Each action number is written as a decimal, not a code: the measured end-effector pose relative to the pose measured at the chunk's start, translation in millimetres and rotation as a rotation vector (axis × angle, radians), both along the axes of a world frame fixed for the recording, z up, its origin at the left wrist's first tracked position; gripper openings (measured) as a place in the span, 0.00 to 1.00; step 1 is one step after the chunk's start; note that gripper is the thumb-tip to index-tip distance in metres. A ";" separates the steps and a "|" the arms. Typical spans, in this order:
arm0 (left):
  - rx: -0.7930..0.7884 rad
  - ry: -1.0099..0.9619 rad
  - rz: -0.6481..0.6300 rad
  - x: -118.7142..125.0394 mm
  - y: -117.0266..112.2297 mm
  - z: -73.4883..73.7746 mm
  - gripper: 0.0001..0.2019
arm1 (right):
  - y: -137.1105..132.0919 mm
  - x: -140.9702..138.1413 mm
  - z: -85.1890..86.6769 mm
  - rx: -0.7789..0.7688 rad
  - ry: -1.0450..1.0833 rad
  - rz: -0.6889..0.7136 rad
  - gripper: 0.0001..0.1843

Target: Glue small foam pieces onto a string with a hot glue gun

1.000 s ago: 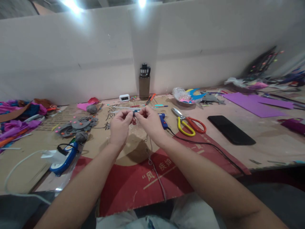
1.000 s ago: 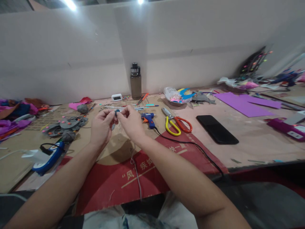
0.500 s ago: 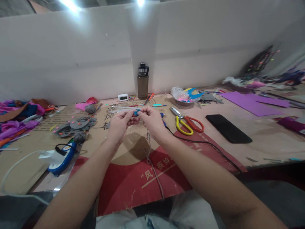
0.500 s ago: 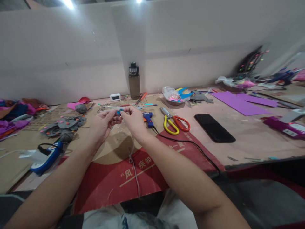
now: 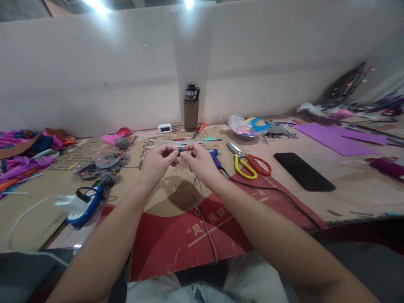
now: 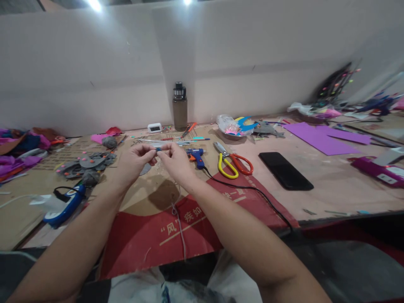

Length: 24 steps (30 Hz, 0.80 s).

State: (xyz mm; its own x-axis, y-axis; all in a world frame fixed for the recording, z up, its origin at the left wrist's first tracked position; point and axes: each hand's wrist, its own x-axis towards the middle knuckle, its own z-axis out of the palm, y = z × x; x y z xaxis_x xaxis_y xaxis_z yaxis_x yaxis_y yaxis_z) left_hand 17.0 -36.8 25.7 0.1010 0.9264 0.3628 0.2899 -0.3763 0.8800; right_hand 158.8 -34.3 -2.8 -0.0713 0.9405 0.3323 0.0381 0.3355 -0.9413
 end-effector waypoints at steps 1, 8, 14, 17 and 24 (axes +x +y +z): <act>-0.018 -0.035 0.000 -0.9 1.7 -1.3 0.07 | -0.9 -0.4 -0.2 0.000 0.009 0.013 0.11; -0.126 -0.206 -0.030 0.4 7.0 -6.6 0.06 | -3.6 -1.2 3.7 -0.001 0.013 0.022 0.07; -0.203 -0.243 -0.068 4.9 2.5 -4.3 0.07 | -0.3 1.4 2.6 0.052 -0.061 -0.059 0.09; -0.281 -0.333 -0.135 5.7 2.3 -3.8 0.08 | -0.6 2.5 2.6 0.054 -0.077 -0.102 0.10; -0.342 -0.413 -0.237 5.4 6.9 -8.5 0.09 | -2.4 3.8 5.1 0.036 -0.089 -0.153 0.10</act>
